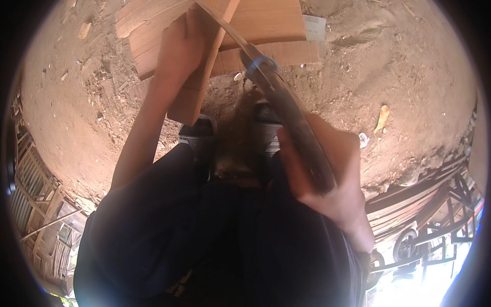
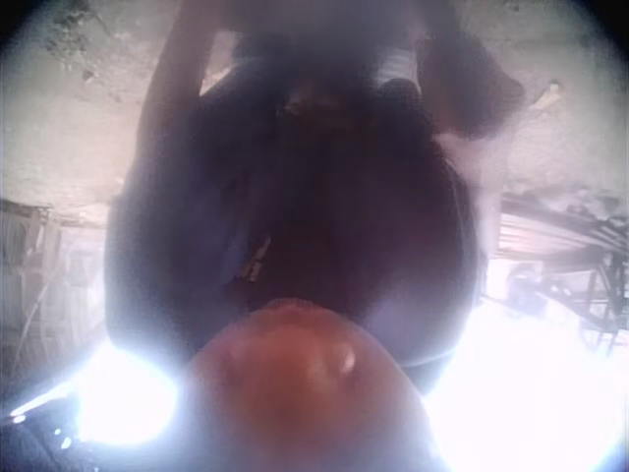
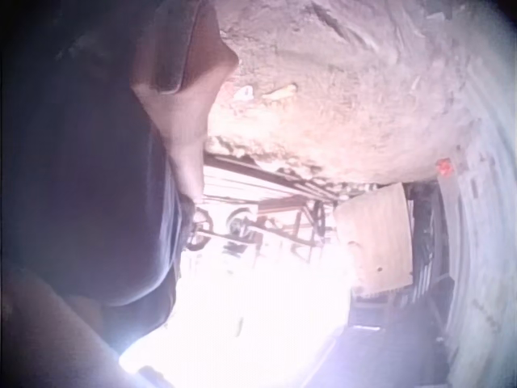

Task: The person uses a hand saw to cut a piece of wood that is placed on a wooden support. They hold the wood steady with their left hand while sawing with their right hand, creating a straight cut along the marked line.

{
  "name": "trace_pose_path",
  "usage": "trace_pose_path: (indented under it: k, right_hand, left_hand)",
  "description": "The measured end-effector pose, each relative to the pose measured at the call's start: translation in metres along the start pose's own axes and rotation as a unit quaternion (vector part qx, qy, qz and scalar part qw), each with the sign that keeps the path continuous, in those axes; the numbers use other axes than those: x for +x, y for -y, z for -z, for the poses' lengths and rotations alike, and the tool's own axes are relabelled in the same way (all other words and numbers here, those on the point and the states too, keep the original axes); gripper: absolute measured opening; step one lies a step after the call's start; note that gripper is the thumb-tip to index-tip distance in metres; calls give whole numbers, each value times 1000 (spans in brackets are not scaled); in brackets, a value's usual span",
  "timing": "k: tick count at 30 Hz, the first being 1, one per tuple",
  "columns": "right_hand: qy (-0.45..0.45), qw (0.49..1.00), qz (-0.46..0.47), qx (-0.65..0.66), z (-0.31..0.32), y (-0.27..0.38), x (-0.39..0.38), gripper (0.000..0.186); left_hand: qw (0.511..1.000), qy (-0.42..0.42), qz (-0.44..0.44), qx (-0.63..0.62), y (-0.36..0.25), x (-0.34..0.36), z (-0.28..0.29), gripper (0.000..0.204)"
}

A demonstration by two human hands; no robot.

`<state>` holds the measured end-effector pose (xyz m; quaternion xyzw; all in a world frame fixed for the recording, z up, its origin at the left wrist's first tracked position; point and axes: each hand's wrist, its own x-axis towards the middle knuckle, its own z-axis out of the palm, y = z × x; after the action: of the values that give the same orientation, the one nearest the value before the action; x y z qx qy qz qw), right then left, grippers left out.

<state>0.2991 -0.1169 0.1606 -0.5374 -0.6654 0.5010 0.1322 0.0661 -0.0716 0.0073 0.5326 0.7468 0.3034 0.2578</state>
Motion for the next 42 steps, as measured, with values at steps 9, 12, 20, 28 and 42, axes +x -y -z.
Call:
trace_pose_path:
  k: [9, 12, 20, 28, 42]
  right_hand:
    - [-10, 998, -68, -17, 16, 8, -16, 7]
    - [-20, 998, -65, -6, 17, 9, -13, 7]
    - [-11, 993, -106, -48, 31, 2, -41, 16]
    - [-10, 986, -165, -7, 29, 4, -50, 16]
    - [-24, 994, -107, -17, 23, -11, -56, 20]
  left_hand:
    - [1000, 6, 11, -4, -5, 1, 1, 48]
    - [1000, 9, 13, -5, -2, 2, 3, 48]
    - [1000, -10, 15, 11, -4, 2, -1, 52]
    - [999, 21, 4, 31, -6, 1, 3, 52]
    - [999, 9, 27, 21, -5, 2, 0, 54]
